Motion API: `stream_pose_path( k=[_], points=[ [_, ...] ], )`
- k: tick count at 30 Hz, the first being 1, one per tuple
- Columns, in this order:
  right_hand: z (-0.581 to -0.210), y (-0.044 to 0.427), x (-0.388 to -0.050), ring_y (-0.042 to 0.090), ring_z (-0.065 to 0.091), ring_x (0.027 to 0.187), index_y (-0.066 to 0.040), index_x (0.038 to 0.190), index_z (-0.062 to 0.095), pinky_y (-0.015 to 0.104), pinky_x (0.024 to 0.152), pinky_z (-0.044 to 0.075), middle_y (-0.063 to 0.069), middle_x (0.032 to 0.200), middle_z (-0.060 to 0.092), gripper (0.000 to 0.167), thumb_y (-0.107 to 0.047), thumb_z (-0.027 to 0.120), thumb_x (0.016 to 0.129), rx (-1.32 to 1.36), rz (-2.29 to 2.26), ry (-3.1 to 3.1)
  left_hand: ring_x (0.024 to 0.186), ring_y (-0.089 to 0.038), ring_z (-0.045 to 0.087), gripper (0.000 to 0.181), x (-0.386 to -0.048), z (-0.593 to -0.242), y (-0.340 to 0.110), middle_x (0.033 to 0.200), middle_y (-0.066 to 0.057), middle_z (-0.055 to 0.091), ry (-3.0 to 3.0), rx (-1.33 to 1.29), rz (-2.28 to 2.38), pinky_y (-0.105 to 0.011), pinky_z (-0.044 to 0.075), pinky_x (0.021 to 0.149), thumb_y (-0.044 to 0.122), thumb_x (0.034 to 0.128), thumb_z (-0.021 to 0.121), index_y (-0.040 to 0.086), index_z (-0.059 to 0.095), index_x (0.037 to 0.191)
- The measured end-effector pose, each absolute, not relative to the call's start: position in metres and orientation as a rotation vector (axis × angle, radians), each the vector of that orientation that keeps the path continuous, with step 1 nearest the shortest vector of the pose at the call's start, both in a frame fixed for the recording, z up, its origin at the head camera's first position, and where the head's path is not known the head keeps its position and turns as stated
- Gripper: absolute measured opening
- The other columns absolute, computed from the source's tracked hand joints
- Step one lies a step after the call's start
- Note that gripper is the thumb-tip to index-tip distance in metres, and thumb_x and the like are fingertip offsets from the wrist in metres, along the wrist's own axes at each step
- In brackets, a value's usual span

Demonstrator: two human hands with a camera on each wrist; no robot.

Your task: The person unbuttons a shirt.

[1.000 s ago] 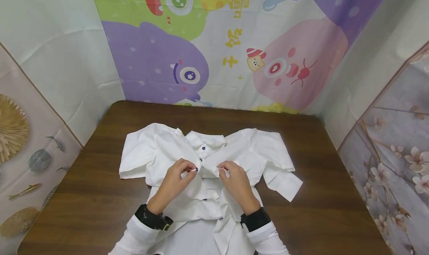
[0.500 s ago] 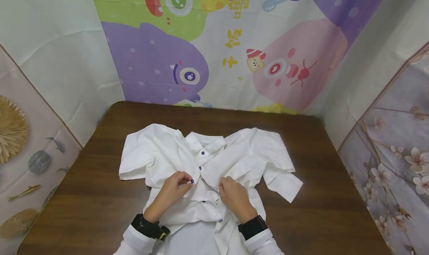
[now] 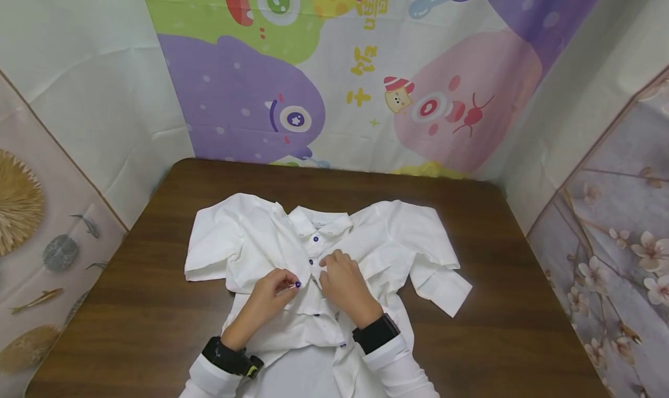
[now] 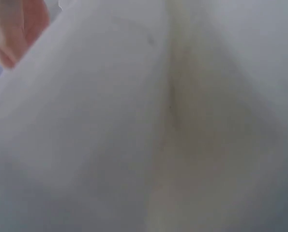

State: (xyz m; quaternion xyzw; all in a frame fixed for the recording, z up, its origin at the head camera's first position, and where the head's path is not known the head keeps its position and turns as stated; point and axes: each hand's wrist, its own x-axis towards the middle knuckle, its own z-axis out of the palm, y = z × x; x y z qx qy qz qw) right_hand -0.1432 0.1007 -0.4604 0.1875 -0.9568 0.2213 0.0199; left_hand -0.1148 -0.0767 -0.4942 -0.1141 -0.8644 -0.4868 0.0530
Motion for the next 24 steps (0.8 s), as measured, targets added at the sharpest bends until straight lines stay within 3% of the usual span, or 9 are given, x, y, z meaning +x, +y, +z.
stream_pose_path(
  k=[8,18,24],
  points=[
    [-0.472,0.076,-0.154,0.028,0.055,0.083,-0.003,0.101,0.060,0.039,0.072,0.045,0.011,0.091,0.056,0.029,-0.023,0.068,0.082,0.552,0.520,-2.911,0.080,-0.022,0.059,0.009,-0.115,-0.494,-0.077,0.083,-0.007,0.059,-2.605,-0.368,-1.498,-0.033,0.052,0.075,-0.003,0.0769,0.064,0.003,0.062,0.083],
    [-0.488,0.071,-0.164,0.027,0.059,0.072,-0.005,0.083,0.060,0.037,0.063,0.042,0.009,0.076,0.061,0.010,-0.014,0.061,0.080,0.518,0.371,-2.878,0.081,-0.021,0.060,0.009,-0.114,-0.494,-0.076,0.083,-0.006,0.058,-2.597,-0.359,-1.531,-0.034,0.053,0.078,-0.003,0.0769,0.064,0.004,0.063,0.082],
    [-0.494,0.071,-0.167,0.025,0.063,0.069,-0.007,0.082,0.061,0.035,0.061,0.039,0.007,0.074,0.066,0.012,-0.019,0.064,0.084,0.546,0.318,-2.849,0.079,-0.022,0.061,0.009,-0.114,-0.492,-0.075,0.082,-0.006,0.058,-2.580,-0.370,-1.500,-0.032,0.052,0.076,-0.003,0.0756,0.065,0.005,0.063,0.081]
  ],
)
